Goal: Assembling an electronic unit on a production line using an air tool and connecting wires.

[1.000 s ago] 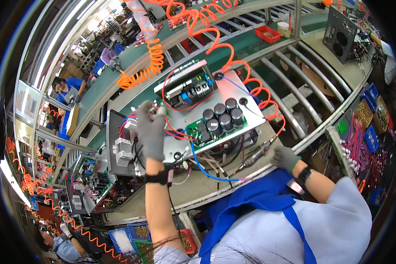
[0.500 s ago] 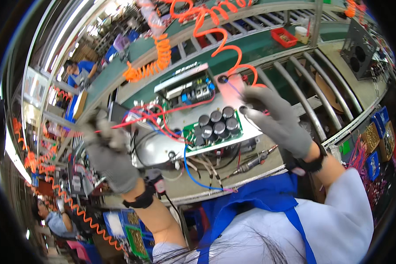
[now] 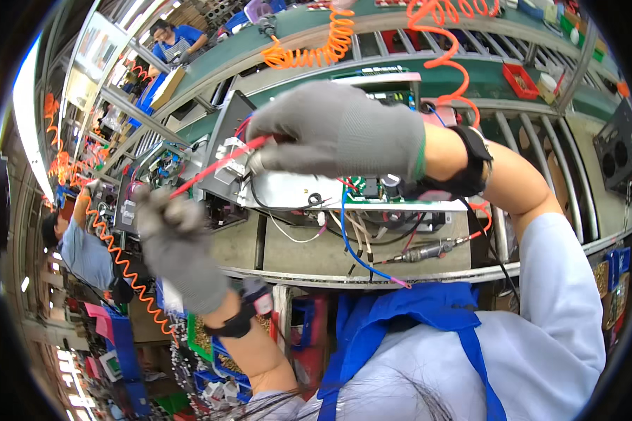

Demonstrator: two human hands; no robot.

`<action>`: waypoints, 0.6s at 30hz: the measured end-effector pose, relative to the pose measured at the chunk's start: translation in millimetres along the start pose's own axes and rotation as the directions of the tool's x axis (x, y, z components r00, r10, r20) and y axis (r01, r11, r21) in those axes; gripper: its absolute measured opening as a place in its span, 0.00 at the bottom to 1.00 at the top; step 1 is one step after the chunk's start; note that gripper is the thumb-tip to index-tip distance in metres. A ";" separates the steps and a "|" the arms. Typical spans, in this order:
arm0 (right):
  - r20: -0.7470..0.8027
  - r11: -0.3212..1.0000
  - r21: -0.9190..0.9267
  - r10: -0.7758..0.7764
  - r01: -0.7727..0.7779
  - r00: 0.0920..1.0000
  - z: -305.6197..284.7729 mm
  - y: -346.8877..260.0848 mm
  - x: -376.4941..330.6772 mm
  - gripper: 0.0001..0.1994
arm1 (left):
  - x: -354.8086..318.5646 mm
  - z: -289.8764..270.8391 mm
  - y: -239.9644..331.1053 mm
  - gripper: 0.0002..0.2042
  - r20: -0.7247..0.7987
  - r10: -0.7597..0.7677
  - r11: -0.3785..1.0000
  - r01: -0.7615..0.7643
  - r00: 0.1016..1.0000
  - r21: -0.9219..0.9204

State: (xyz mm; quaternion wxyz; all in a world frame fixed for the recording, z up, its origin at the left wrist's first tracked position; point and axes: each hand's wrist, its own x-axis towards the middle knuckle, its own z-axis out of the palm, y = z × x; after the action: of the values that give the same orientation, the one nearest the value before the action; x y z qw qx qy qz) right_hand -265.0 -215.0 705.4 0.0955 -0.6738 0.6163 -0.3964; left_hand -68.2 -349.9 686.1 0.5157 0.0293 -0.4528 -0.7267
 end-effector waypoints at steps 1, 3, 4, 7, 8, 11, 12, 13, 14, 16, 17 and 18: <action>-0.031 0.994 -0.095 -0.064 0.060 0.998 5.1 -4.9 -4.5 0.12 | -9.7 1.8 -22.7 0.13 -0.004 -0.106 0.994 0.106 0.994 0.040; 0.001 0.955 -0.240 -0.182 0.177 0.983 16.9 -6.4 -2.7 0.12 | -22.6 2.1 -60.0 0.13 0.008 -0.261 0.965 0.261 0.965 -0.033; 0.036 0.951 -0.295 -0.090 0.097 0.995 14.0 -4.8 -7.3 0.11 | -27.4 6.5 -74.5 0.13 0.066 -0.338 0.928 0.344 0.939 -0.144; -0.024 0.908 -0.341 0.251 -0.244 0.968 -4.3 32.4 -14.6 0.08 | -32.9 -18.2 -111.2 0.13 0.091 -0.341 0.926 0.351 0.936 -0.139; -0.066 0.812 -0.554 0.178 -0.184 0.982 -21.6 45.1 -14.3 0.08 | -42.6 -25.9 -114.8 0.14 0.003 -0.377 0.926 0.377 0.926 0.030; -0.169 0.667 -0.636 0.369 -0.388 0.914 -45.2 62.3 -20.0 0.08 | -79.1 -71.0 -143.5 0.13 -0.102 -0.423 0.865 0.435 0.900 0.249; -0.153 0.646 -0.667 0.367 -0.370 0.918 -46.2 67.7 -24.8 0.09 | -95.3 -86.5 -153.6 0.13 -0.118 -0.430 0.840 0.444 0.895 0.311; -0.153 0.655 -0.626 0.429 -0.423 0.890 -38.0 69.7 -28.1 0.09 | -112.8 -94.0 -156.6 0.13 -0.143 -0.442 0.828 0.463 0.886 0.315; -0.156 0.662 -0.589 0.470 -0.464 0.869 -28.3 70.5 -22.0 0.10 | -122.9 -101.0 -162.0 0.13 -0.163 -0.434 0.827 0.463 0.886 0.319; -0.038 0.716 -0.562 0.480 -0.416 0.877 -8.6 87.1 -16.8 0.12 | -136.2 -119.9 -191.7 0.13 -0.123 -0.518 0.806 0.531 0.847 0.261; -0.010 0.713 -0.577 0.481 -0.398 0.876 2.5 100.6 -14.7 0.12 | -135.9 -118.7 -200.4 0.14 -0.129 -0.583 0.753 0.593 0.802 0.285; 0.024 0.712 -0.590 0.486 -0.380 0.874 9.7 103.2 -13.3 0.12 | -137.4 -115.9 -204.3 0.14 -0.144 -0.645 0.692 0.654 0.750 0.305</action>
State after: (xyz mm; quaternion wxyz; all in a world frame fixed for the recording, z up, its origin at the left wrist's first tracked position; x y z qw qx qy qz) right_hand -335.6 -229.4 629.7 0.0353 -0.5395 0.8354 -0.0991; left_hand -92.8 -304.3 419.0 0.2184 0.2842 -0.5237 -0.7728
